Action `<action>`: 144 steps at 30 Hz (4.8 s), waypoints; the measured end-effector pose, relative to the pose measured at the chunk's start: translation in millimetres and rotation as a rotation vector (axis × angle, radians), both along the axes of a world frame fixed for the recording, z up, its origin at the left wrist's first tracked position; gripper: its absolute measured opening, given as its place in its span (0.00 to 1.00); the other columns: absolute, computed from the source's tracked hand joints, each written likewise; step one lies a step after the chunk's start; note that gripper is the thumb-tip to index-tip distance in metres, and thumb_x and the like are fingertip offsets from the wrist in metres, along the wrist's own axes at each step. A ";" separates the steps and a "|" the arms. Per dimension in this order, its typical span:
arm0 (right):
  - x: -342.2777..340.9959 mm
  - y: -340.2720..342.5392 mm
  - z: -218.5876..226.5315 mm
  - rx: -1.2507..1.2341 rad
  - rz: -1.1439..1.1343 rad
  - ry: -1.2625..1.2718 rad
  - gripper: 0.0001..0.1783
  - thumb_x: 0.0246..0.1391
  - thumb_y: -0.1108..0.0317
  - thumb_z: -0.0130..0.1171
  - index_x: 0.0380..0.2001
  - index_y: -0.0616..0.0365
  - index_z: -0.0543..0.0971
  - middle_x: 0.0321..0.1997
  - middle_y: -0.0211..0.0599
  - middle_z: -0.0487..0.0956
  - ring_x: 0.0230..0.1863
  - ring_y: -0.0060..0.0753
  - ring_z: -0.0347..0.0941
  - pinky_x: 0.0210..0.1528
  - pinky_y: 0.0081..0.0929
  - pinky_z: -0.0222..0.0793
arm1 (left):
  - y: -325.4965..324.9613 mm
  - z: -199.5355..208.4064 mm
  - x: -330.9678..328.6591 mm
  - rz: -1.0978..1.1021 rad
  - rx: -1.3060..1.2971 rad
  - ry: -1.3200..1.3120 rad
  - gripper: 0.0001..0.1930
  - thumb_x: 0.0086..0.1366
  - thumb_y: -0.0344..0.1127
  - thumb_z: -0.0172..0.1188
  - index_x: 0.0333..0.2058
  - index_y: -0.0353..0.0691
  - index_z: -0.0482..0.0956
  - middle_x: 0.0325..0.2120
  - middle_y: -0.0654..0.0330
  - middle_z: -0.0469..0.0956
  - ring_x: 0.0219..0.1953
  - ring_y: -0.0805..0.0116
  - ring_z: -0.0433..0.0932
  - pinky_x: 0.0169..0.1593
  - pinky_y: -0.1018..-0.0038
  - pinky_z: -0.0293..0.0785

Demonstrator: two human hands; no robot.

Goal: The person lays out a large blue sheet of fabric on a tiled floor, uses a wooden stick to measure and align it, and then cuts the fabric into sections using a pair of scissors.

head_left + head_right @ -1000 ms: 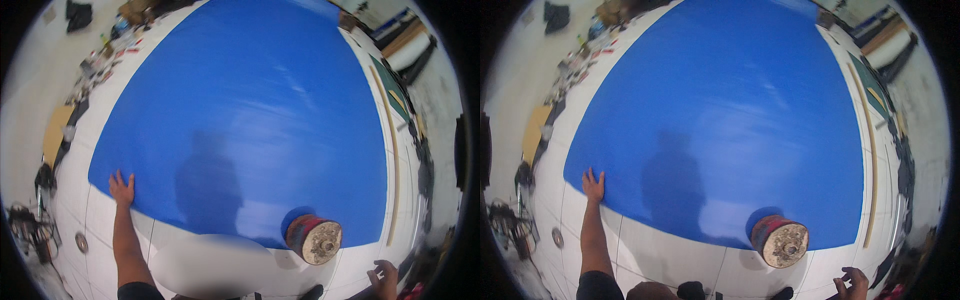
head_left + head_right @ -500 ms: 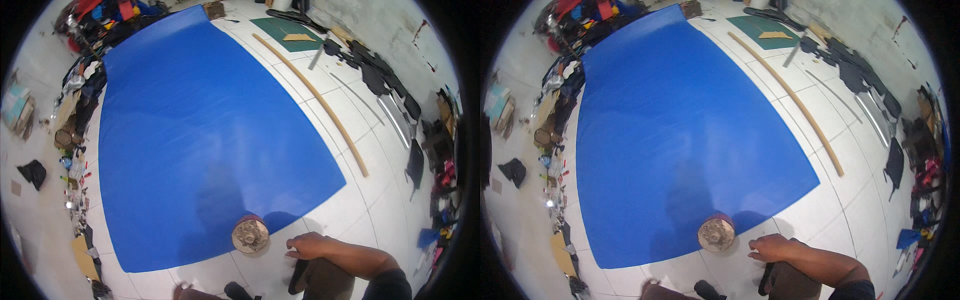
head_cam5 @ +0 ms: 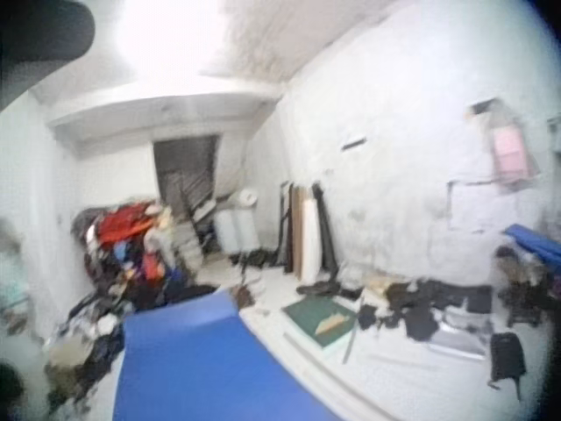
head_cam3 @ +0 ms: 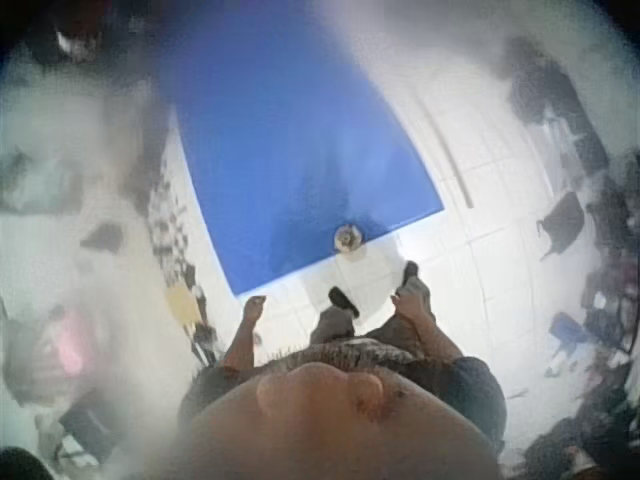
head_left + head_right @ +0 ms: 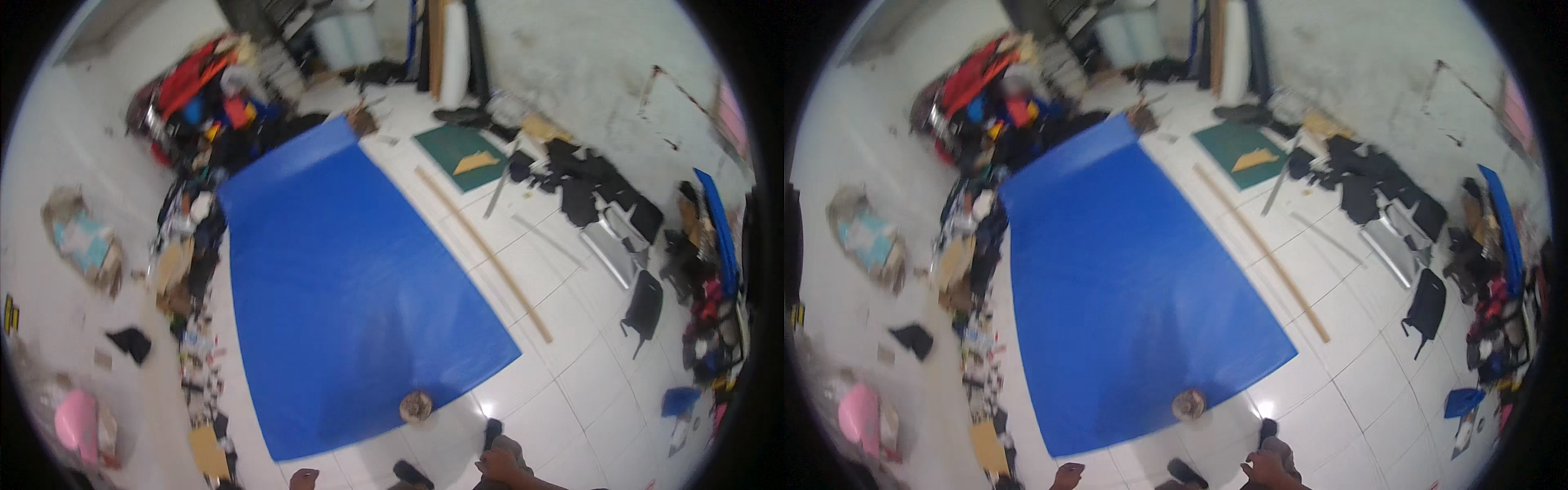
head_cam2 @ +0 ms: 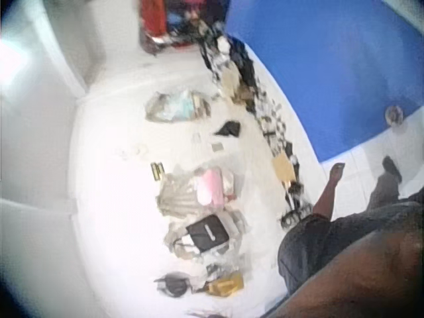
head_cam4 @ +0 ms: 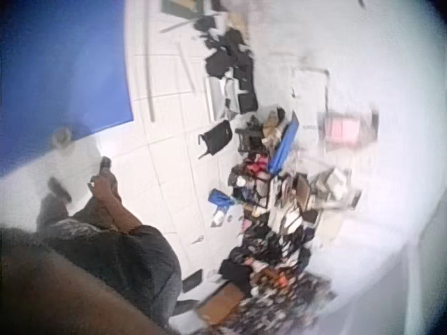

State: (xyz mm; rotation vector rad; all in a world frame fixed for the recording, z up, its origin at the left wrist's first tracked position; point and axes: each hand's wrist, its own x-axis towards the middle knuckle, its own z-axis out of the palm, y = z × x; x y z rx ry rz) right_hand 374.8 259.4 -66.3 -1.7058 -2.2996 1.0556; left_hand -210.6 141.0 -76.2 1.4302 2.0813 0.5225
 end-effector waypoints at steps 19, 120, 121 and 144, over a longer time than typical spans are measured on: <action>474.5 135.9 24.9 -0.401 -0.602 -0.304 0.26 0.51 0.41 0.60 0.40 0.51 0.81 0.39 0.44 0.83 0.47 0.47 0.78 0.51 0.40 0.73 | 272.6 92.8 409.2 -0.146 -0.725 -0.184 0.28 0.61 0.59 0.59 0.46 0.40 0.81 0.46 0.51 0.80 0.51 0.54 0.77 0.55 0.64 0.71; -689.0 2260.1 -550.8 -0.508 0.390 0.120 0.26 0.59 0.42 0.56 0.36 0.57 0.74 0.20 0.32 0.74 0.16 0.25 0.71 0.13 0.25 0.65 | 1817.0 -227.3 256.4 1.233 -0.040 -0.675 0.29 0.61 0.30 0.64 0.61 0.39 0.68 0.35 0.60 0.74 0.35 0.70 0.73 0.42 0.74 0.72; -692.5 2265.3 -550.7 -0.458 0.357 0.208 0.25 0.58 0.45 0.58 0.33 0.60 0.73 0.19 0.34 0.73 0.18 0.27 0.72 0.17 0.29 0.69 | 1813.1 -229.3 253.2 1.250 0.026 -0.723 0.29 0.60 0.27 0.63 0.61 0.38 0.68 0.32 0.62 0.74 0.34 0.71 0.73 0.42 0.74 0.72; -703.0 2187.6 -524.5 -0.316 0.582 0.482 0.22 0.55 0.49 0.59 0.28 0.60 0.76 0.26 0.35 0.73 0.33 0.31 0.70 0.37 0.37 0.67 | 1725.1 -313.0 202.1 1.534 0.096 -0.057 0.17 0.60 0.32 0.64 0.48 0.35 0.76 0.37 0.54 0.78 0.37 0.69 0.76 0.43 0.72 0.73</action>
